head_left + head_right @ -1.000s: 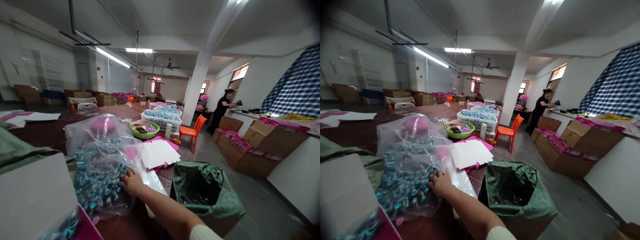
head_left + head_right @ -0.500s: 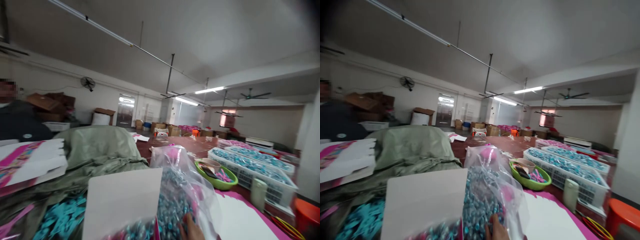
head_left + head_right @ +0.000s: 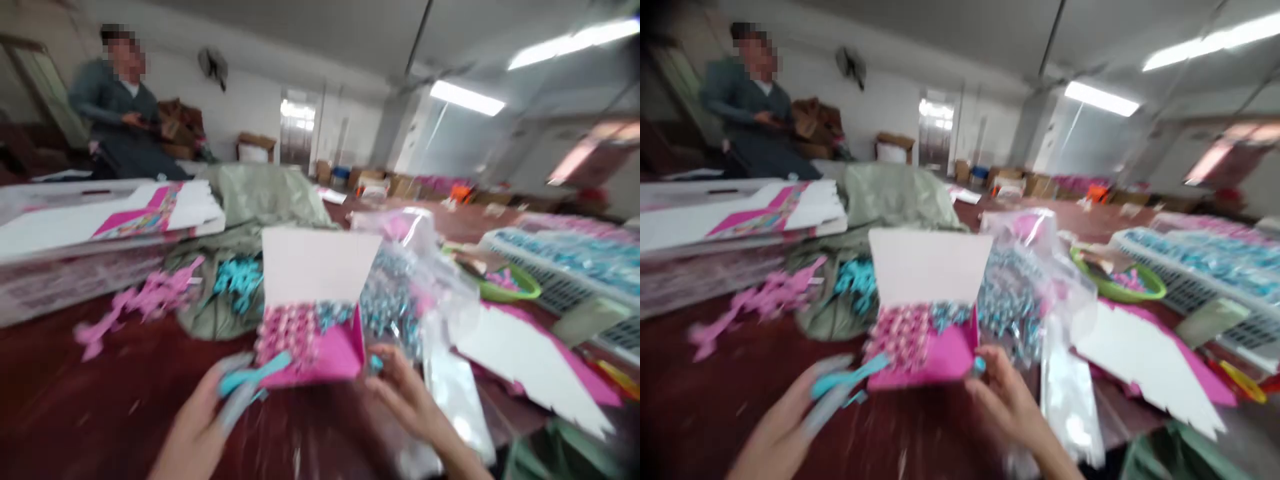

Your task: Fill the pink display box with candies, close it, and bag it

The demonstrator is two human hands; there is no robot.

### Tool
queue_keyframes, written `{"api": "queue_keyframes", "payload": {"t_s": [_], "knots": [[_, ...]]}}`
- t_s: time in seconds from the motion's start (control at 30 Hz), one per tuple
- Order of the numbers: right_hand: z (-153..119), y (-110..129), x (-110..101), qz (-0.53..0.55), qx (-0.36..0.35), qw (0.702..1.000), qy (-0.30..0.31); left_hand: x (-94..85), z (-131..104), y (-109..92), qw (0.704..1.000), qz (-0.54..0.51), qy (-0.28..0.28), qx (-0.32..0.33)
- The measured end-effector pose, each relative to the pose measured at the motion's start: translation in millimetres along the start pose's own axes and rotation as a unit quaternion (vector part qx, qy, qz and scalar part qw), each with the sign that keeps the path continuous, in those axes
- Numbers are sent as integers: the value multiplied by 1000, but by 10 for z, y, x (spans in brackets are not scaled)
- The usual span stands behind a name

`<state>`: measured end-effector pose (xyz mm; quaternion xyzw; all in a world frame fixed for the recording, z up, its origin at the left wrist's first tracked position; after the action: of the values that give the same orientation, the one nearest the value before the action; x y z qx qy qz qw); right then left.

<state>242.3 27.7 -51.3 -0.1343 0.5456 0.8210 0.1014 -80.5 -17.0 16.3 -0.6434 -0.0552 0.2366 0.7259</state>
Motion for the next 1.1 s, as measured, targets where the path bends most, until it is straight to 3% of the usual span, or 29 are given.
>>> {"api": "queue_keyframes", "payload": {"t_s": [0.1,0.2,0.33,0.47,0.53,0.63,0.73,0.8,0.87,0.97,1.1], "knots": [[-56,234,220,26,7,998,56,263,-333,285,984,-62,132,-105],[-96,275,358,11,16,998,68,560,-498,437,969,-92,187,-134],[-340,286,588,4,-9,992,125,772,-524,420,971,-121,159,-131],[-649,177,727,24,-5,991,132,841,-500,397,955,-201,84,-200],[-702,85,619,35,37,994,96,865,-496,415,950,-194,99,-225],[-598,-6,262,16,85,996,15,892,-495,459,950,-128,186,-217],[-391,44,-17,-34,2,996,83,929,-508,488,935,-82,298,-175],[-279,98,-77,-47,-53,986,152,966,-517,481,921,-60,360,-134],[-204,124,-77,-54,-68,980,180,1005,-519,451,912,-38,399,-88],[-148,124,-61,-60,-70,977,195,1054,-504,387,913,-9,406,-47],[-118,131,-110,-42,-86,973,211,1090,-470,310,922,12,384,-50]]}}
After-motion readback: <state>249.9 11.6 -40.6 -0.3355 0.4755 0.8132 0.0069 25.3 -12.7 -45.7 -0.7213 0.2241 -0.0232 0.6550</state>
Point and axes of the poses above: each hand's wrist, its own z-axis towards the middle knuckle, its own x-axis out of the palm, y = z × x, the point moved 2 cm from there along z, towards the middle knuckle, and after that the axes turned 10 degrees about -y, right-handed, at the moved point
